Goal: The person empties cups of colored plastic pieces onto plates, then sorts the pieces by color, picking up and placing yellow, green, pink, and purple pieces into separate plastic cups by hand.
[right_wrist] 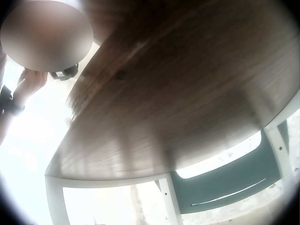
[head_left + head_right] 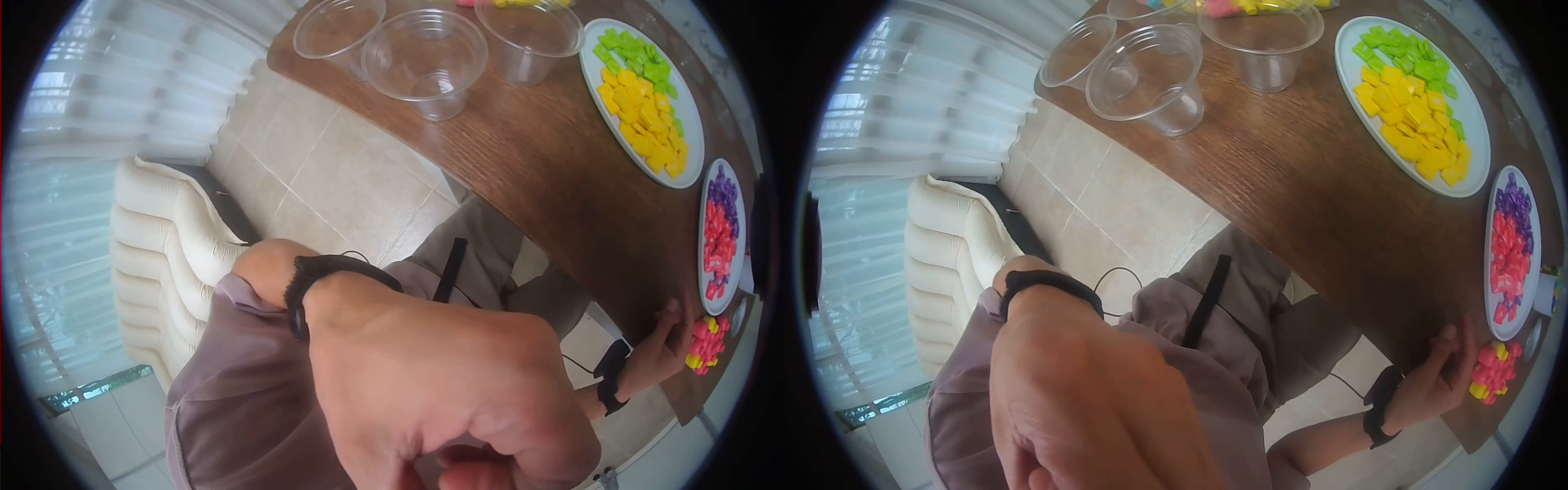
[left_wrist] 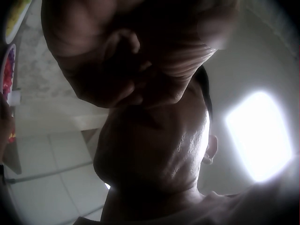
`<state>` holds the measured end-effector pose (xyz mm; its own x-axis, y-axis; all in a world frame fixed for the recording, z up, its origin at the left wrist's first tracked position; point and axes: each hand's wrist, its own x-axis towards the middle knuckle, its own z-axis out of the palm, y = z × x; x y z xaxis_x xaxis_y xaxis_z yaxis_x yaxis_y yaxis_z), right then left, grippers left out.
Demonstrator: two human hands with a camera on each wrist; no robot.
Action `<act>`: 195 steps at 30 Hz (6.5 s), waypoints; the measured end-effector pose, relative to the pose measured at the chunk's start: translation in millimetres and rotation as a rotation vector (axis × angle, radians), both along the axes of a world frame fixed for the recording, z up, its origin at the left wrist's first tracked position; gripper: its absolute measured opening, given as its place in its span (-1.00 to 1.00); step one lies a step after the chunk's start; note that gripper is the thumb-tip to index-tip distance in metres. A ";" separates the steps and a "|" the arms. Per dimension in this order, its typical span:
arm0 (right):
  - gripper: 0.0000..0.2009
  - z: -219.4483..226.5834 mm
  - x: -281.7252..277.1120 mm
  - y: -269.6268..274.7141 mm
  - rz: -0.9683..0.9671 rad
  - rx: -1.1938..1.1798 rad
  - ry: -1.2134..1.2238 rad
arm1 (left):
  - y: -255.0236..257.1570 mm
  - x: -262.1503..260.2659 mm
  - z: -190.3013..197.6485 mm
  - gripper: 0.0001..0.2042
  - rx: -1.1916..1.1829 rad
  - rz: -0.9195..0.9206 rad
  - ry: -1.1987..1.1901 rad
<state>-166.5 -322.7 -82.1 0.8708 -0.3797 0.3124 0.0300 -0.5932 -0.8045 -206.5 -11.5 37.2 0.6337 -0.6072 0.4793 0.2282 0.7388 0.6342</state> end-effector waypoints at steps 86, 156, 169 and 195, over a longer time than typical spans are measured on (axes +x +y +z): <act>-0.78 -7.9 3.7 -6.7 0.225 -0.184 -0.068 | -205.5 76.9 49.1 -0.83 0.379 -0.159 -0.180; -0.81 7.2 7.9 3.2 0.175 -0.241 -0.085 | -207.9 55.1 23.8 -0.77 0.222 -0.241 0.141; -0.81 10.7 3.3 11.1 0.100 -0.280 -0.023 | -230.1 59.0 16.8 -0.75 0.163 -0.269 0.223; -0.80 13.6 3.8 4.5 0.172 -0.295 0.043 | -153.9 107.1 43.0 -0.74 -0.150 -0.651 0.314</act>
